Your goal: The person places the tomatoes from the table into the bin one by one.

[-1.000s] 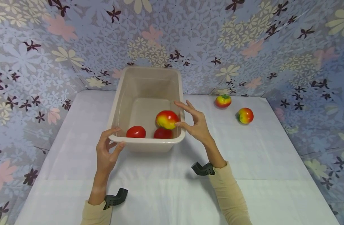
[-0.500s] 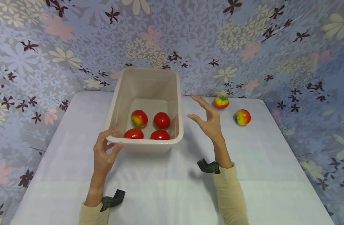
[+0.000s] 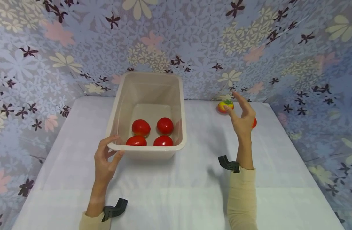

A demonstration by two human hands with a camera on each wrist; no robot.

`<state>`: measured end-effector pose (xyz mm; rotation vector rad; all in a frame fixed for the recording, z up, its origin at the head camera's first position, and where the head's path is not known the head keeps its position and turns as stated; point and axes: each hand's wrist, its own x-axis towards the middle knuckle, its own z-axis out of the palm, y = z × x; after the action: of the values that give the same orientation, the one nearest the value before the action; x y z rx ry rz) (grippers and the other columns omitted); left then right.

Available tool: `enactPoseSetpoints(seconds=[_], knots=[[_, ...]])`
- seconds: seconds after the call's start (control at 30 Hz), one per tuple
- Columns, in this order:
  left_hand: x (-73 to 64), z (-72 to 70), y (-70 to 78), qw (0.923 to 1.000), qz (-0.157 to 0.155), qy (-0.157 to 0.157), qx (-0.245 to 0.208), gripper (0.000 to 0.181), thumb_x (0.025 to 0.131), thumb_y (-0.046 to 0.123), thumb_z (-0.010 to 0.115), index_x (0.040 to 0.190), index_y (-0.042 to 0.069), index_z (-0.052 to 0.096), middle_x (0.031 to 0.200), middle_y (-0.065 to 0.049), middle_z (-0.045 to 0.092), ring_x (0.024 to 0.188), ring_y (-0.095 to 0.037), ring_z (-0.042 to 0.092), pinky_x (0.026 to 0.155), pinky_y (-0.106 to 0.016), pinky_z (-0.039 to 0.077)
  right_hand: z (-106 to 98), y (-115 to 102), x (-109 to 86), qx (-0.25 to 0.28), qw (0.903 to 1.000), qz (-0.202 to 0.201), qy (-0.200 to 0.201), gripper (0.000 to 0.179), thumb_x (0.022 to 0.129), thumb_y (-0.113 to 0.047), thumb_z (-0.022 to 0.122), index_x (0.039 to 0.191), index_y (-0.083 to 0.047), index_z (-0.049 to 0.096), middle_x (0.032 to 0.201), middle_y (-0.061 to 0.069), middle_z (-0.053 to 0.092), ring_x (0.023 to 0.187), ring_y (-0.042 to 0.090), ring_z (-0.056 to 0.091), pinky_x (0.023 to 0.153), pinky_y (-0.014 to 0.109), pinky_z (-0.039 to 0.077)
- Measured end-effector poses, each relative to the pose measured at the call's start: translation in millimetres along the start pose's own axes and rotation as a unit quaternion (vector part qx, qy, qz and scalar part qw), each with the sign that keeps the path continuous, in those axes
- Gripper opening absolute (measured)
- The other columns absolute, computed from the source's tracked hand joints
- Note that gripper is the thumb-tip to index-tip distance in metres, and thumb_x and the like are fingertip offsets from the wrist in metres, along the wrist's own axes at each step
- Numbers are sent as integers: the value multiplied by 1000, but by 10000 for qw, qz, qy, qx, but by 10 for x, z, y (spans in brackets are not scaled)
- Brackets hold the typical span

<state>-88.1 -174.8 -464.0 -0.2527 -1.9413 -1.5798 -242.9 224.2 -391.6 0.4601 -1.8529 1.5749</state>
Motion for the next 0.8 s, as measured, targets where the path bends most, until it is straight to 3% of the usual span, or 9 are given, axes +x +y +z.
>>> enactPoseSetpoints(seconds=[0.2, 0.27, 0.43, 0.53, 0.8], knots=[[-22, 5, -14, 10000, 44, 2, 37, 47, 75, -14, 65, 120, -11, 53, 122, 10, 59, 111, -1, 60, 79, -13, 53, -206, 282, 25, 771, 9923, 248, 936, 41, 79, 10, 71, 119, 8, 64, 120, 15, 68, 122, 26, 59, 96, 28, 53], [-14, -1, -24, 10000, 49, -9, 39, 46, 76, -14, 65, 120, -11, 53, 122, 11, 59, 111, -1, 60, 80, -13, 53, -234, 292, 29, 585, 9922, 294, 1065, 42, 78, 10, 71, 120, 8, 63, 122, 17, 66, 123, 28, 58, 96, 27, 52], [9, 1, -15, 9999, 99, 11, -19, 42, 81, -7, 66, 120, -11, 53, 122, 17, 57, 110, -2, 60, 80, -12, 53, -281, 191, 32, -267, 9908, 663, 1153, 48, 79, 8, 72, 125, 10, 59, 133, 21, 59, 131, 24, 52, 116, 34, 33], [7, 4, -10, 9999, 120, 34, -38, 41, 82, -5, 67, 120, -12, 53, 123, 18, 57, 108, -2, 61, 79, -12, 53, -334, 223, 27, -690, 9851, 1014, 1208, 52, 79, 5, 73, 128, 8, 58, 138, 21, 55, 136, 22, 46, 118, 31, 29], [-14, 13, -11, 10000, 64, 27, 14, 42, 83, -3, 67, 121, -11, 53, 123, 18, 57, 111, 0, 60, 79, -11, 52, -570, 723, -61, -1319, 9693, 1539, 1389, 62, 79, -5, 79, 136, -6, 56, 146, 11, 50, 143, 16, 36, 121, 32, 20]])
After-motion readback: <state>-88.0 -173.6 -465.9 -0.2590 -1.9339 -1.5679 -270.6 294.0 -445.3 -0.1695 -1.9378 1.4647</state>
